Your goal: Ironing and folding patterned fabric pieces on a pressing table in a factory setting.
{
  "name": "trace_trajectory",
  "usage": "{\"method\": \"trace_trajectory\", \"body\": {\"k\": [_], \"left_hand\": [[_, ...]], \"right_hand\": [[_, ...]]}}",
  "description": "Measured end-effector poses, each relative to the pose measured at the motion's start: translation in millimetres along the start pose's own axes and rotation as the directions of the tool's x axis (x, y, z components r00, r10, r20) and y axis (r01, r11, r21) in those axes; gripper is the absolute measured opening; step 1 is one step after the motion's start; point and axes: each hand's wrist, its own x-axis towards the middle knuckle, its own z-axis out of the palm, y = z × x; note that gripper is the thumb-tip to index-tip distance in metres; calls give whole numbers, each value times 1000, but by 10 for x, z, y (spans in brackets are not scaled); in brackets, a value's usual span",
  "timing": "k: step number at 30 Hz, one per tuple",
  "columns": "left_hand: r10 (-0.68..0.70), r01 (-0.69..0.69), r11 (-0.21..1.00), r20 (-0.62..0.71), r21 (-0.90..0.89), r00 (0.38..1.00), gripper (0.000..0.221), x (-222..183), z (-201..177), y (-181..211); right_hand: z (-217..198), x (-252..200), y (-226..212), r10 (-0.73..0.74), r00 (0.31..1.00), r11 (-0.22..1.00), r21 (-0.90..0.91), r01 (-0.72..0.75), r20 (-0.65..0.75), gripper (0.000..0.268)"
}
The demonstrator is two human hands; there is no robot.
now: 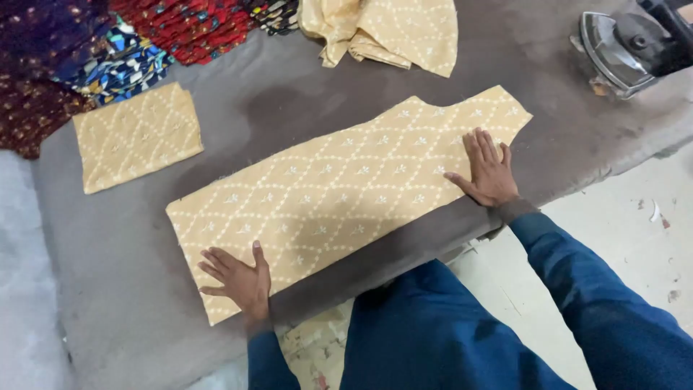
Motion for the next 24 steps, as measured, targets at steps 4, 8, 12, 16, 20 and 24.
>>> {"method": "trace_trajectory", "body": {"k": [4,8,12,16,20,24], "left_hand": [[85,-90,993,-65,-77,994,83,-120,-59,1035],[380,-365,917,76,-162,922,85,-427,267,2067],[557,-512,821,157,-252,816,83,-717,753,2911],[591,-544,797,153,-263,792,84,-852,1056,3480],[535,-530,844,205,-82,820,93,-793,1323,3634],[506,-510,858,264,-55,821,90,-884,1354,3569]], "right_hand": [[-170,96,111,2,1000,999,39,-2,13,103],[-165,190,528,-22,1000,1000,16,22,9,95],[15,393,1203,-121,992,993,-10,121,-22,94],[-447,595,1795,-203,979,978,-51,203,18,100],[-1221,987,2477,-98,972,982,-177,60,-214,99],[-1808,1173,3175,115,962,947,-266,-182,-249,98]]}}
